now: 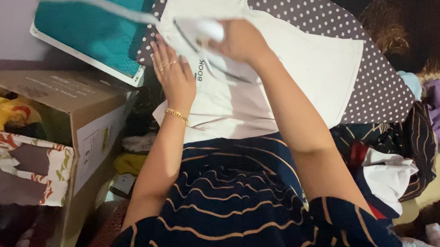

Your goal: The person irons a white t-shirt on a small ironing board, smoothing the fabric and moving the iron across the surface. They then flip the shirt to iron the other side and proceed to iron a red and white t-shirt.

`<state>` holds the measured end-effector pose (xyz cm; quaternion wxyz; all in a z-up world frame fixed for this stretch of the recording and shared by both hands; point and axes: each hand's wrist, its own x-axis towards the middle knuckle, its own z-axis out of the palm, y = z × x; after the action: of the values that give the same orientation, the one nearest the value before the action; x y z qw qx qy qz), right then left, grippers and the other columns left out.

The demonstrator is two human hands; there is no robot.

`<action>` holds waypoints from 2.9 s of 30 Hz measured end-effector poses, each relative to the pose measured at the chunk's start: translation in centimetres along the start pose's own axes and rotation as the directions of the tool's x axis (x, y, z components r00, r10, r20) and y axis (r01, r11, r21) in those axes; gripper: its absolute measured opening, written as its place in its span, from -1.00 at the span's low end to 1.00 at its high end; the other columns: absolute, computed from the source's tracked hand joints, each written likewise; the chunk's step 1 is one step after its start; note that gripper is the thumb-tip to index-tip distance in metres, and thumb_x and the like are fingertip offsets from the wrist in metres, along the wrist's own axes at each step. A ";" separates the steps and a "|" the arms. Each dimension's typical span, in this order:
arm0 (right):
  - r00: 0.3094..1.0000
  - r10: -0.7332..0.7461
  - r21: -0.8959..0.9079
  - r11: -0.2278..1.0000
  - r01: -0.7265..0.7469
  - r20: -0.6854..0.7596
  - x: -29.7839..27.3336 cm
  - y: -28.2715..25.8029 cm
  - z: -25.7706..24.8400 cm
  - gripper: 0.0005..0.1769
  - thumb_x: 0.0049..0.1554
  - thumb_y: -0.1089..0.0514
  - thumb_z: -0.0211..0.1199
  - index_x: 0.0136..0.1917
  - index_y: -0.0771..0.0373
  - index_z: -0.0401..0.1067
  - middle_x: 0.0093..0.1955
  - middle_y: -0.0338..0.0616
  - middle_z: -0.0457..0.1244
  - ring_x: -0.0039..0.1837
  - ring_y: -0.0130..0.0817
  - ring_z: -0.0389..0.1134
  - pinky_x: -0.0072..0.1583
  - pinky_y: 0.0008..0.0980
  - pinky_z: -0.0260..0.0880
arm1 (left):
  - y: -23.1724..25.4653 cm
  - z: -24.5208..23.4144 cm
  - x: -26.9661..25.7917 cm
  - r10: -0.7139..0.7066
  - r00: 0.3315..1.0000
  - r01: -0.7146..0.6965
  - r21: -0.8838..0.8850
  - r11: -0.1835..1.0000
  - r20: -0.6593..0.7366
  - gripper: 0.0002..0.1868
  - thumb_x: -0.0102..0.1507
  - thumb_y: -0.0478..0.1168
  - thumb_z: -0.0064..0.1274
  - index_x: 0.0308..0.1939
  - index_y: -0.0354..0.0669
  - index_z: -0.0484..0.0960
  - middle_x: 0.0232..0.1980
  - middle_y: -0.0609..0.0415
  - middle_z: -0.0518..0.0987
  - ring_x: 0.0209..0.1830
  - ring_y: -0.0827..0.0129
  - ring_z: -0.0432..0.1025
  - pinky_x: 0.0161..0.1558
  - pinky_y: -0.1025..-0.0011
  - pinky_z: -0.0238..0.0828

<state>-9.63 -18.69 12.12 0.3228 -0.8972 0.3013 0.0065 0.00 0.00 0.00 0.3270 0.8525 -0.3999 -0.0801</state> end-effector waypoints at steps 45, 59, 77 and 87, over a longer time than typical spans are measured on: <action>0.933 0.310 -0.014 0.948 -0.318 -0.185 -8.5 -1.7 2.7 -0.44 0.02 -0.28 0.37 -0.04 0.27 0.55 -0.21 0.19 0.39 -0.11 0.16 0.45 -0.05 0.05 0.42 | 1.6 -1.2 1.3 0.195 0.973 -0.213 -0.157 0.964 -0.125 -0.43 0.48 -0.14 -0.23 0.54 -0.31 0.21 0.64 -0.22 0.17 0.72 -0.06 -0.08 0.70 0.03 -0.15; 0.800 0.428 0.053 0.892 -0.449 -0.421 1.2 2.2 0.1 -0.42 0.09 -0.25 0.35 -0.04 0.36 0.48 -0.17 0.21 0.40 -0.07 0.15 0.46 -0.02 0.01 0.44 | 3.8 0.8 3.8 0.029 0.992 -0.064 0.284 0.957 0.123 -0.22 0.48 0.06 -0.24 0.61 -0.41 -0.02 0.69 -0.24 -0.20 0.69 -0.09 -0.35 0.60 -0.06 -0.44; 0.895 0.398 -0.031 0.911 -0.412 -0.199 -11.3 4.7 1.0 -0.33 0.04 -0.29 0.34 0.08 0.38 0.54 -0.15 0.28 0.39 -0.04 0.19 0.45 0.02 0.02 0.44 | 3.9 0.0 4.0 0.060 0.988 -0.098 0.276 0.956 0.142 -0.26 0.46 0.02 -0.20 0.56 -0.46 0.08 0.67 -0.27 -0.15 0.69 -0.12 -0.35 0.58 -0.11 -0.44; 0.953 0.239 0.025 0.971 -0.238 -0.188 -6.5 -2.7 5.1 -0.41 0.02 -0.31 0.29 -0.09 0.29 0.58 -0.19 0.20 0.41 -0.10 0.14 0.46 -0.01 0.01 0.45 | 4.8 -1.3 2.2 -0.076 0.997 0.064 -0.387 0.920 -0.014 -0.52 0.48 -0.11 -0.21 0.45 -0.19 0.40 0.58 -0.21 0.28 0.67 -0.09 -0.03 0.61 0.06 -0.15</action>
<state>-12.55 -10.61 11.01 0.2904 -0.8505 0.4367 -0.0402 -1.02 -3.19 4.29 0.4912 0.7861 -0.3409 -0.1568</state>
